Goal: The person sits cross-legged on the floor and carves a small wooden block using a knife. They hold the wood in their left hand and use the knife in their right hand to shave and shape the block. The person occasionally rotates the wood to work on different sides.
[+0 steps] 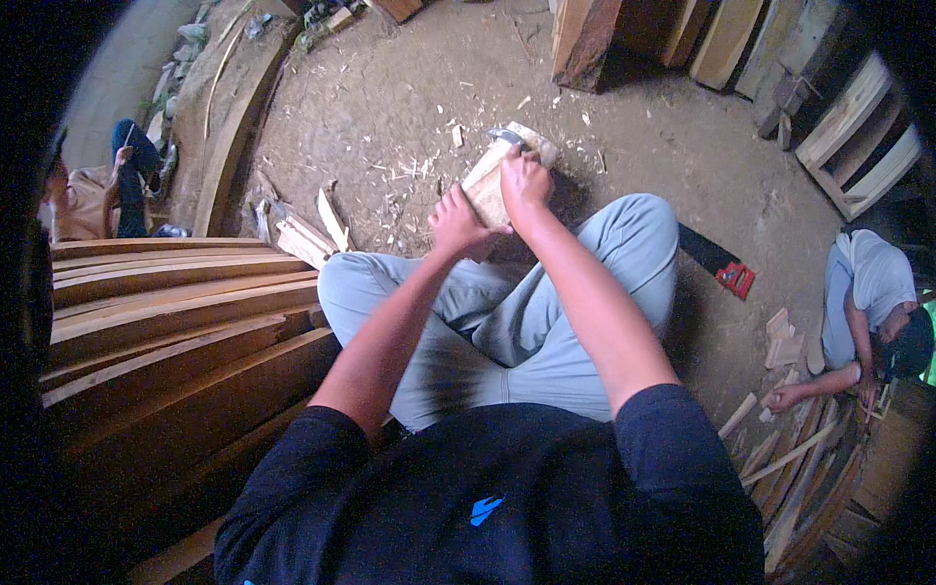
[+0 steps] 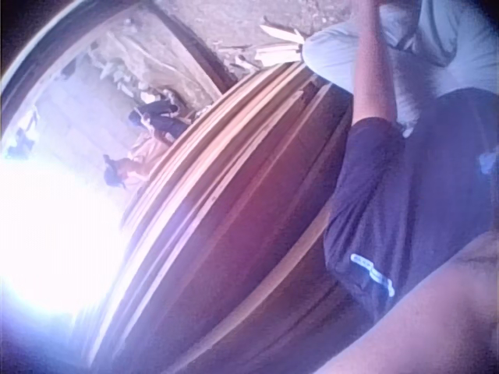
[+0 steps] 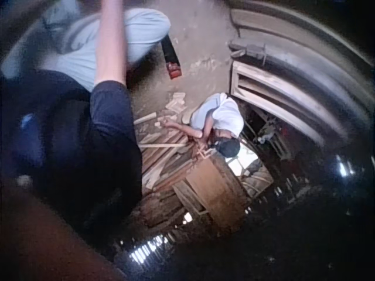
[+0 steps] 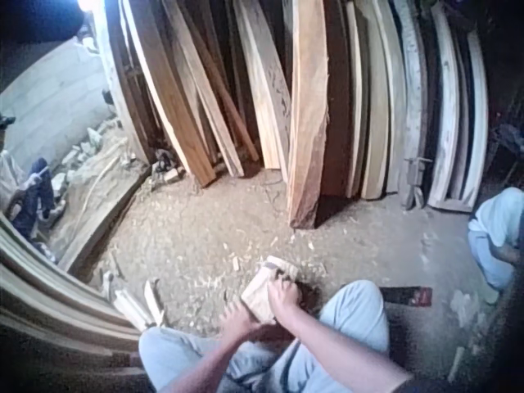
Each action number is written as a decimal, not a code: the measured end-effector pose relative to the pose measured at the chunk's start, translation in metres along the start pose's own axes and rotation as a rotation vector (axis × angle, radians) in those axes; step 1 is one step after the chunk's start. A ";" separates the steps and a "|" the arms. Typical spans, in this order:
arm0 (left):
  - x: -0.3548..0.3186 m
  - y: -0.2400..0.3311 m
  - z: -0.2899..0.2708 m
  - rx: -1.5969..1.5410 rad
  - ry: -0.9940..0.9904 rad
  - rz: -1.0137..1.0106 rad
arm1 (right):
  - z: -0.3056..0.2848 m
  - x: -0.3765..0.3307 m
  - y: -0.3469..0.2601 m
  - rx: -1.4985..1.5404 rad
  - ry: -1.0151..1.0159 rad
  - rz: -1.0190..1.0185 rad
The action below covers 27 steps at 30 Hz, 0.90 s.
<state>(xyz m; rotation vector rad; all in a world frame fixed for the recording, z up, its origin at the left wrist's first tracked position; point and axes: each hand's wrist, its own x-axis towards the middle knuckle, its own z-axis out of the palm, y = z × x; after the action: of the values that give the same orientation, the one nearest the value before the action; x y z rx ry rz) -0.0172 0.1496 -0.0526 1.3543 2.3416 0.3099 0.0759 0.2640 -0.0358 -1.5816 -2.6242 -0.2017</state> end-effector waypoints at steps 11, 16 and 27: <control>0.003 -0.009 0.004 -0.054 0.006 -0.030 | -0.040 -0.023 0.017 0.194 -0.162 -0.065; 0.001 -0.007 0.007 -0.064 0.069 -0.015 | -0.027 -0.033 0.019 0.108 -0.070 -0.027; 0.001 -0.006 0.005 -0.063 0.074 0.007 | -0.013 -0.008 0.017 0.057 -0.074 -0.036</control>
<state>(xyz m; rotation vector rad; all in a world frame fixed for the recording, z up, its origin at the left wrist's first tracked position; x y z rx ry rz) -0.0197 0.1475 -0.0591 1.3434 2.3662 0.4396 0.0950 0.2626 -0.0227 -1.5542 -2.6894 -0.0707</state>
